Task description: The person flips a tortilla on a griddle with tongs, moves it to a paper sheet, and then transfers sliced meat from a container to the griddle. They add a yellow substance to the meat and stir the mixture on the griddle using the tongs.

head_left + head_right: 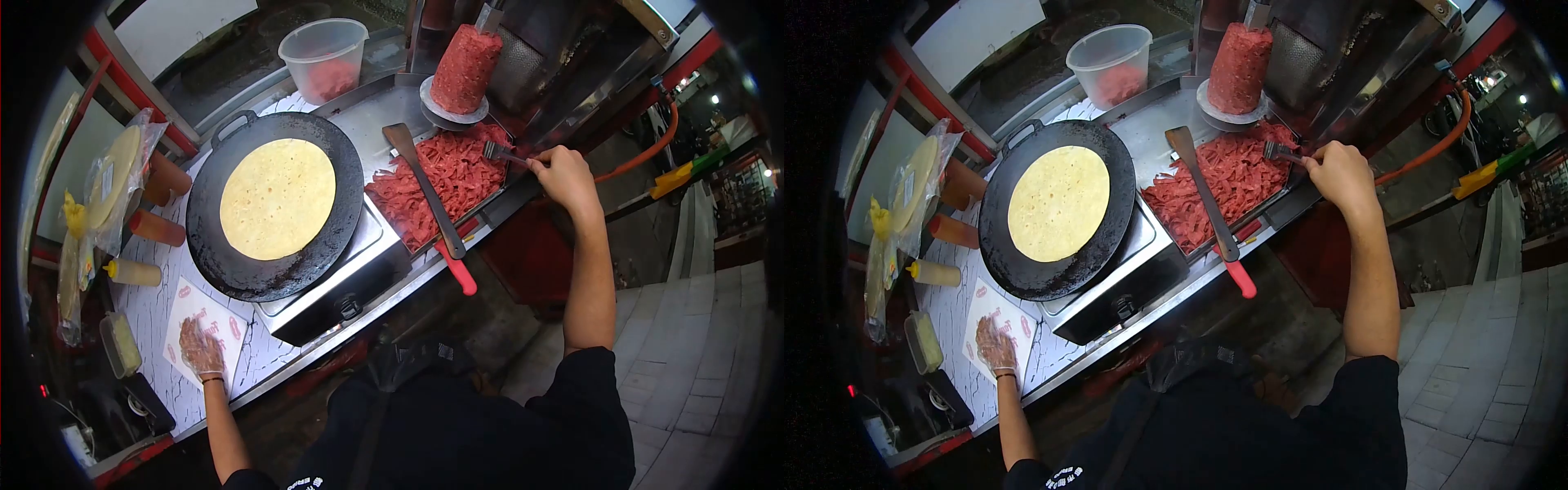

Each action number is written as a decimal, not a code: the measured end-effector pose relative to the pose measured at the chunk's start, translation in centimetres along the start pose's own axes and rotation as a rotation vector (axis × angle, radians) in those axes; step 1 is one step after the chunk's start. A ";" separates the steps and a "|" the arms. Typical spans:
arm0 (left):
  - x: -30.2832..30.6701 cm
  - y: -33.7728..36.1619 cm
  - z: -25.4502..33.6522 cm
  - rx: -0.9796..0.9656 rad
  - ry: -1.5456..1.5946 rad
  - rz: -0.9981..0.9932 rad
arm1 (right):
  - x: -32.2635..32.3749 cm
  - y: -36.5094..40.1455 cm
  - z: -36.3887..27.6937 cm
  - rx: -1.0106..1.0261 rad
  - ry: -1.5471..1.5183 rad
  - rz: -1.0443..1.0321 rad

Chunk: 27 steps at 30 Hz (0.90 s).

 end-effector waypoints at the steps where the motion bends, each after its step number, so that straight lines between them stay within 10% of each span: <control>1: 0.1 0.0 0.1 0.026 0.009 -0.012 | -0.4 -0.1 -0.2 0.001 0.000 0.000; 27: 0.1 -0.2 -0.2 0.050 -0.072 -0.063 | -0.9 0.9 1.2 0.014 -0.202 0.005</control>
Point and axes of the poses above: each hand's wrist, its own y-axis away from the middle knuckle, its own x-axis out of the back of the hand, z = x × y, the point moved 4 cm from there along -y, towards the middle knuckle, and after that the axes turned 1 degree about z, right-handed, at the moved point
